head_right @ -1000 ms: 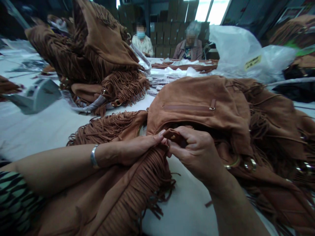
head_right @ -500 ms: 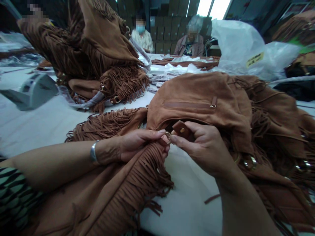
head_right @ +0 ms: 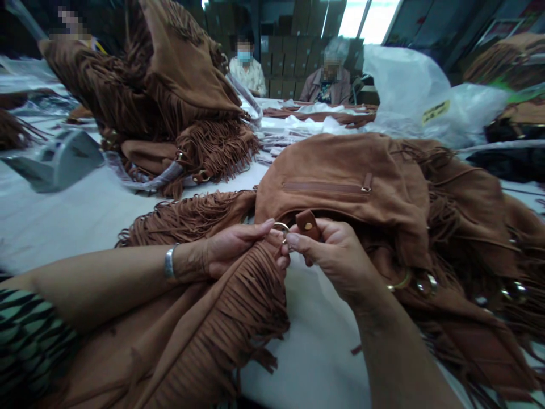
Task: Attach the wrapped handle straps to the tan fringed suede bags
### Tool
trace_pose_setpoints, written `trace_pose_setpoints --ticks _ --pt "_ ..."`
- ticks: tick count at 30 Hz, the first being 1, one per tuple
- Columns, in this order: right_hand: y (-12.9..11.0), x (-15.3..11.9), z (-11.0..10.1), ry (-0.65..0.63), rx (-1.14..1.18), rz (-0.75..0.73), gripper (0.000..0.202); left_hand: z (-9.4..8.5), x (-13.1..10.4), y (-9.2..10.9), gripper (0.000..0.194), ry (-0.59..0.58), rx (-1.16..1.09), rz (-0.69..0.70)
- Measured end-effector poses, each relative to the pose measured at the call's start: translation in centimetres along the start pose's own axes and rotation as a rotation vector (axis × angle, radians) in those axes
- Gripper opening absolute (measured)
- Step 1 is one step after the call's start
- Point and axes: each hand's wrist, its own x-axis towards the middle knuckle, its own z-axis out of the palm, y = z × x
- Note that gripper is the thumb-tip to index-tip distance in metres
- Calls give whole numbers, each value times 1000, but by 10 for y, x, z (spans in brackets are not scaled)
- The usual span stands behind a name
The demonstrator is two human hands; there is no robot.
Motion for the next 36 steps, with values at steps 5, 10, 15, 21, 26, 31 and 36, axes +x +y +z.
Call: trace_pose_setpoints --ticks 5,10,15,21,26,31,36 --pt "2 -1 2 -72 30 2 21 3 6 1 62 62 45 -45" --pt "-1 -1 3 -98 -22 3 27 3 8 5 47 125 13 -80" --pt "2 0 1 -87 25 22 26 -3 5 3 45 -14 27 -134" --pt "6 5 -14 -40 150 139 24 -4 4 -2 34 -22 29 -37" --pt "2 3 -24 28 130 120 21 -3 1 -1 35 -1 41 3" --pt "-2 0 -13 -30 35 121 26 -2 1 -1 34 -13 35 35" --pt "-3 -1 -7 -9 14 104 33 -1 1 -2 33 -20 -4 20"
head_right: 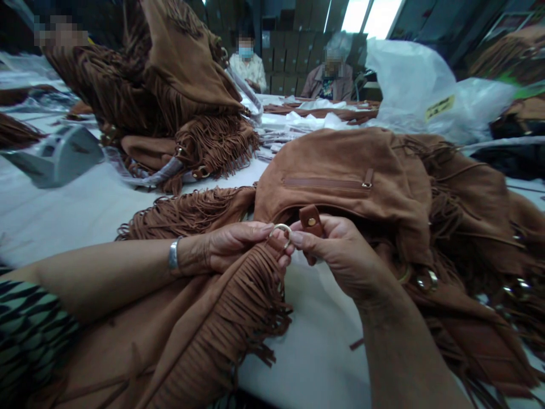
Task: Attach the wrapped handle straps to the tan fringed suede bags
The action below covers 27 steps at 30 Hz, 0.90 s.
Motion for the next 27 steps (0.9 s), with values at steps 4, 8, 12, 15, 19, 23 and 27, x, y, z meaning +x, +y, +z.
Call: trace_pose_setpoints --ticks 4,8,12,15,19,23,27 --pt "-2 -1 2 -32 -48 -10 33 0 1 1 38 -20 23 -40" --pt "-4 -2 3 -39 -166 -34 32 2 6 4 54 77 60 -125" --pt "-4 -3 3 -53 -171 -56 29 5 8 4 35 81 55 -95" --pt "-3 -4 3 -51 -114 -72 29 5 6 3 36 33 73 -65" --pt "-4 -6 1 -65 -184 -62 26 3 2 0 36 23 138 -15" --pt "-5 -6 1 -20 -227 -94 28 2 1 -1 42 8 185 -15" --pt "-6 -6 3 -17 -260 -132 31 2 4 0 48 36 138 -68"
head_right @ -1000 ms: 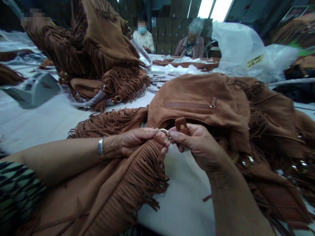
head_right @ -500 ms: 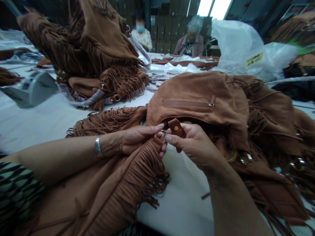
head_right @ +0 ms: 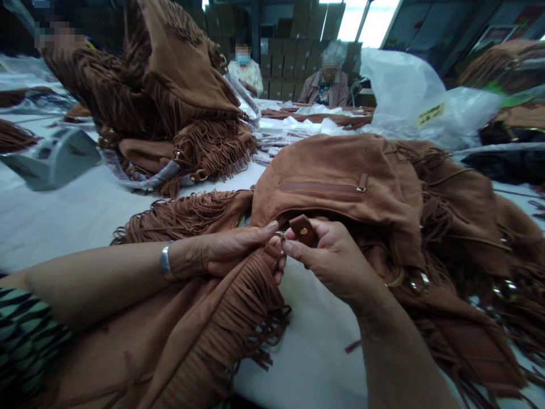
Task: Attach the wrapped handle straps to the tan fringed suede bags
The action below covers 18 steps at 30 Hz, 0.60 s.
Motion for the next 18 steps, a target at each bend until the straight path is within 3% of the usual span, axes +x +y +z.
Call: trace_pose_setpoints --ticks 12,16,18 --pt "-1 -3 -4 43 97 77 29 4 -4 1 37 13 46 114" --pt "-4 -2 1 54 127 76 30 1 -1 1 55 -42 13 8" --pt "-3 -2 3 71 120 65 31 1 0 2 53 -25 -11 -5"
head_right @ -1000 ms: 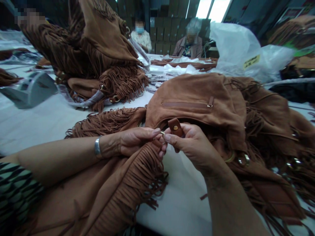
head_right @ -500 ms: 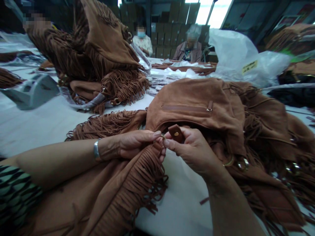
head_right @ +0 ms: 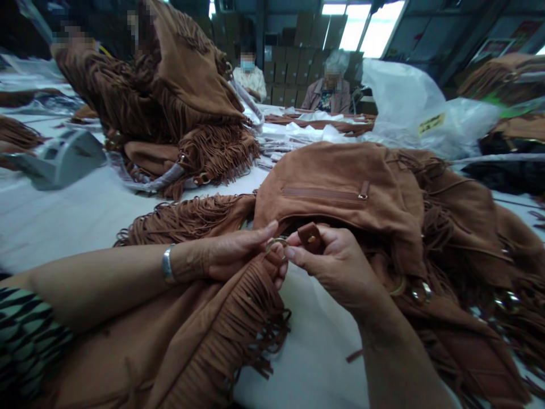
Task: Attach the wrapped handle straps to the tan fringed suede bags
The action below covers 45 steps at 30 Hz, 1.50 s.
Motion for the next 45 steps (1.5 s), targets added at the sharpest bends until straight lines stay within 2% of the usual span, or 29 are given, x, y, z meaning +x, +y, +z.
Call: trace_pose_setpoints --ticks 4,10,17,21,25,30,37,45 --pt "4 2 0 11 -5 -31 32 3 0 1 38 23 26 70" --pt "4 4 -2 -109 45 27 28 3 -4 0 38 25 57 84" --pt "5 5 -3 -64 92 61 31 6 -4 -2 36 56 68 134" --pt "8 5 -6 -70 91 23 32 6 -5 -2 37 14 50 156" --pt "8 3 -12 -66 10 -45 33 3 -6 0 46 -33 24 130" --pt "1 0 -14 -104 -175 -122 44 5 -6 1 40 3 18 106" --pt "7 5 -12 -90 35 -60 32 8 -3 -1 51 40 61 87" --pt "11 6 -22 -173 37 -24 33 12 -1 0 57 103 186 34"
